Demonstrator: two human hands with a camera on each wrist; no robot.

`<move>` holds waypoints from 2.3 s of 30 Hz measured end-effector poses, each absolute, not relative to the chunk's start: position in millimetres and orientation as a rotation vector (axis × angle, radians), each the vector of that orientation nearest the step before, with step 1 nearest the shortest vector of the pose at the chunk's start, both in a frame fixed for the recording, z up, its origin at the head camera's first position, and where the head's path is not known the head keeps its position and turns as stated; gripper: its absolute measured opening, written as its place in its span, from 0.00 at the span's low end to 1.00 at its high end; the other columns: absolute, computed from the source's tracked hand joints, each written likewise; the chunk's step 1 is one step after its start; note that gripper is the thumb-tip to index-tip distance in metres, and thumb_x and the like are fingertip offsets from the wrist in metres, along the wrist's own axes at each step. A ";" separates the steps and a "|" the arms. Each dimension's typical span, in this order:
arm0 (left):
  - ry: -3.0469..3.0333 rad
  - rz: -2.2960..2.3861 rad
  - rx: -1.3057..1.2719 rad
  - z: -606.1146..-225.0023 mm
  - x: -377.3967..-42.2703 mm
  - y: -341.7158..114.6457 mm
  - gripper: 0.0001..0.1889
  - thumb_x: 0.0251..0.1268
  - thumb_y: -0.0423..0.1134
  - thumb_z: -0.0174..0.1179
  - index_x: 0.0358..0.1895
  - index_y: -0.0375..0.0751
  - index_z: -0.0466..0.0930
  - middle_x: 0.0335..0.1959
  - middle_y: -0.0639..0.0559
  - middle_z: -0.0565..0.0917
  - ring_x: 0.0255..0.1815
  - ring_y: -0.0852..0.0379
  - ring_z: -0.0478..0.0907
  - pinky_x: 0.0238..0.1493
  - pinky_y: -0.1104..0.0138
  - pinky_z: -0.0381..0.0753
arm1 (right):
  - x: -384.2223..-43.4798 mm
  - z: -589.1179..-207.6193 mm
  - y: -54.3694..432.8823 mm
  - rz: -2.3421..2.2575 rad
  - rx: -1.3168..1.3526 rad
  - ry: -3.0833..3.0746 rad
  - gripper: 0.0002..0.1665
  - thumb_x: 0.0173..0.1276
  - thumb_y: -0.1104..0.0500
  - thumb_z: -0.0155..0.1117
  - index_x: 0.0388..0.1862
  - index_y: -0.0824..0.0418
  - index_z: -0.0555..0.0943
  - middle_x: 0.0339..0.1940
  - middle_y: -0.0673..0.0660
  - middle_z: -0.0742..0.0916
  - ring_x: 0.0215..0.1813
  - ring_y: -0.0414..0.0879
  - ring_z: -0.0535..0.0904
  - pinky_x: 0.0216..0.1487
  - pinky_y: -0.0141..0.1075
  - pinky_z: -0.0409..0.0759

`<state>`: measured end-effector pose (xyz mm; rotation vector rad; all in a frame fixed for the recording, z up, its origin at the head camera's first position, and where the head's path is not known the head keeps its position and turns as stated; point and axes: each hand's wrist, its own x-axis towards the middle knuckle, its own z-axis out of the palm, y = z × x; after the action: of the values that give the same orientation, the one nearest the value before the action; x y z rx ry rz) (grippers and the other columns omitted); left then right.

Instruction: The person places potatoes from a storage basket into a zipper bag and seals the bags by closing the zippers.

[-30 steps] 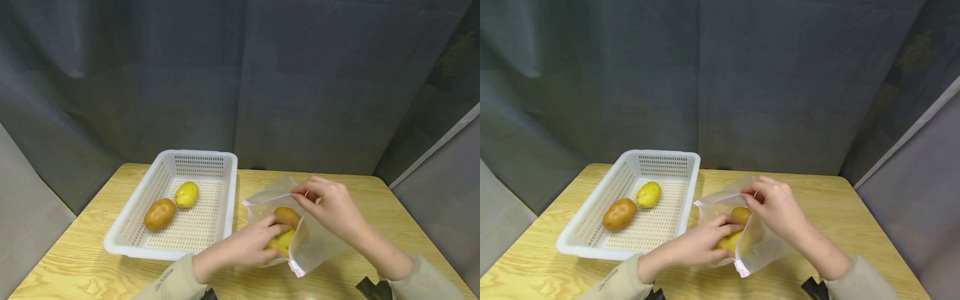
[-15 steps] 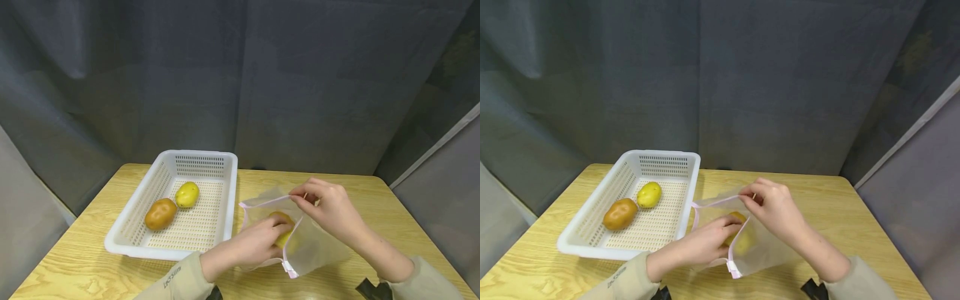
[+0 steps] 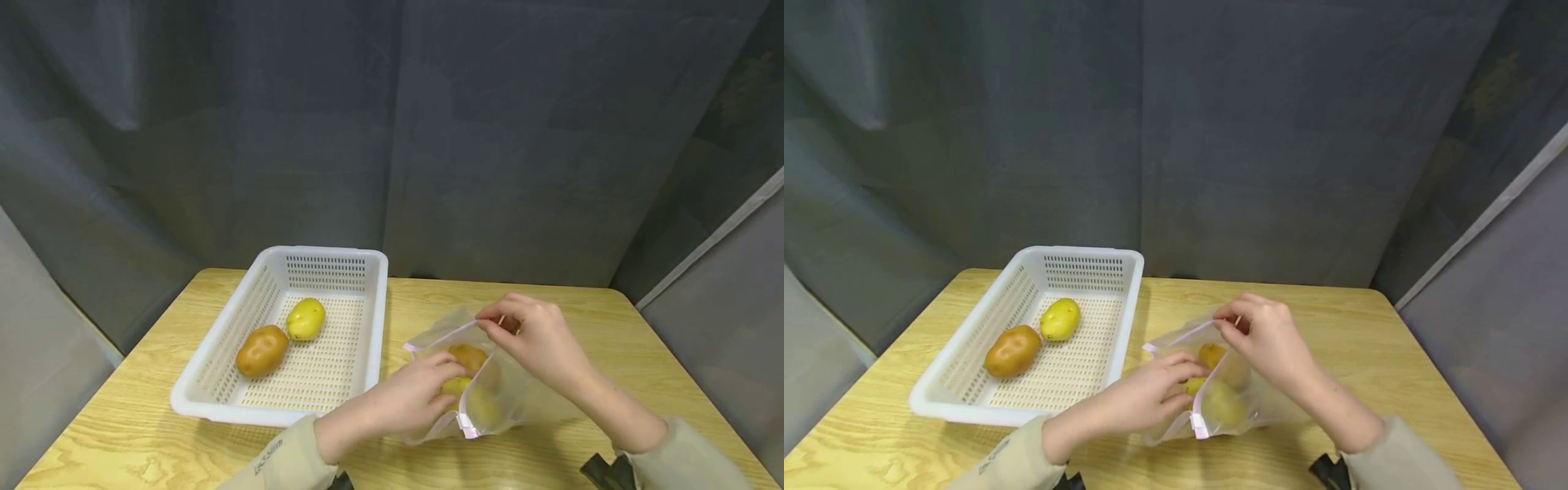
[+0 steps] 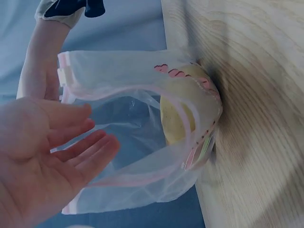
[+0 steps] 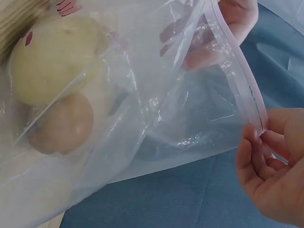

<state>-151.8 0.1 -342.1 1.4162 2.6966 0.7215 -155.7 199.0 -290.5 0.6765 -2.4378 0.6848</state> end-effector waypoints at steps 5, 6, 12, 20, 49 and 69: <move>2.688 0.813 1.378 -337.8 -154.0 -7.2 0.19 0.62 0.40 0.55 0.56 0.43 0.72 0.54 0.54 0.74 0.50 0.63 0.74 0.51 0.75 0.72 | -157.0 -290.1 199.6 0.665 0.661 -2.459 0.03 0.53 0.63 0.68 0.27 0.56 0.84 0.24 0.43 0.81 0.20 0.30 0.70 0.18 0.25 0.71; 2.682 0.834 1.371 -337.1 -154.4 -8.5 0.19 0.62 0.40 0.55 0.56 0.43 0.72 0.54 0.55 0.74 0.49 0.63 0.74 0.50 0.76 0.72 | -157.2 -290.0 199.7 0.662 0.658 -2.462 0.03 0.53 0.63 0.68 0.27 0.55 0.84 0.24 0.44 0.81 0.20 0.30 0.70 0.19 0.25 0.71; 2.670 0.933 1.359 -333.6 -156.4 -13.4 0.19 0.62 0.40 0.55 0.56 0.44 0.72 0.53 0.55 0.75 0.46 0.64 0.75 0.47 0.79 0.72 | -158.7 -289.7 201.4 0.658 0.641 -2.472 0.02 0.54 0.63 0.68 0.27 0.56 0.84 0.25 0.45 0.82 0.19 0.30 0.70 0.18 0.26 0.70; 2.624 1.035 1.319 -333.0 -159.2 -18.0 0.19 0.63 0.43 0.55 0.56 0.44 0.72 0.53 0.55 0.76 0.46 0.63 0.76 0.48 0.77 0.72 | -159.7 -289.9 204.3 0.651 0.607 -2.520 0.02 0.56 0.61 0.66 0.30 0.57 0.84 0.28 0.48 0.85 0.18 0.30 0.70 0.17 0.26 0.69; 2.615 1.206 1.283 -330.7 -160.3 -47.6 0.17 0.62 0.42 0.56 0.54 0.41 0.74 0.51 0.52 0.76 0.45 0.58 0.78 0.49 0.73 0.75 | -161.0 -295.9 216.5 0.640 0.540 -2.509 0.02 0.57 0.59 0.65 0.26 0.54 0.83 0.25 0.47 0.84 0.19 0.30 0.71 0.19 0.27 0.70; 2.647 1.251 1.186 -321.2 -165.4 -72.1 0.16 0.62 0.42 0.56 0.53 0.44 0.75 0.48 0.56 0.77 0.48 0.58 0.76 0.48 0.69 0.77 | -160.4 -296.7 220.0 0.633 0.528 -2.489 0.03 0.57 0.58 0.65 0.26 0.55 0.83 0.24 0.46 0.83 0.19 0.30 0.70 0.19 0.27 0.70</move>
<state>-165.4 -72.1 -321.2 1.1862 2.6465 1.2509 -160.4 220.0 -296.7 0.5281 -2.4892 0.6333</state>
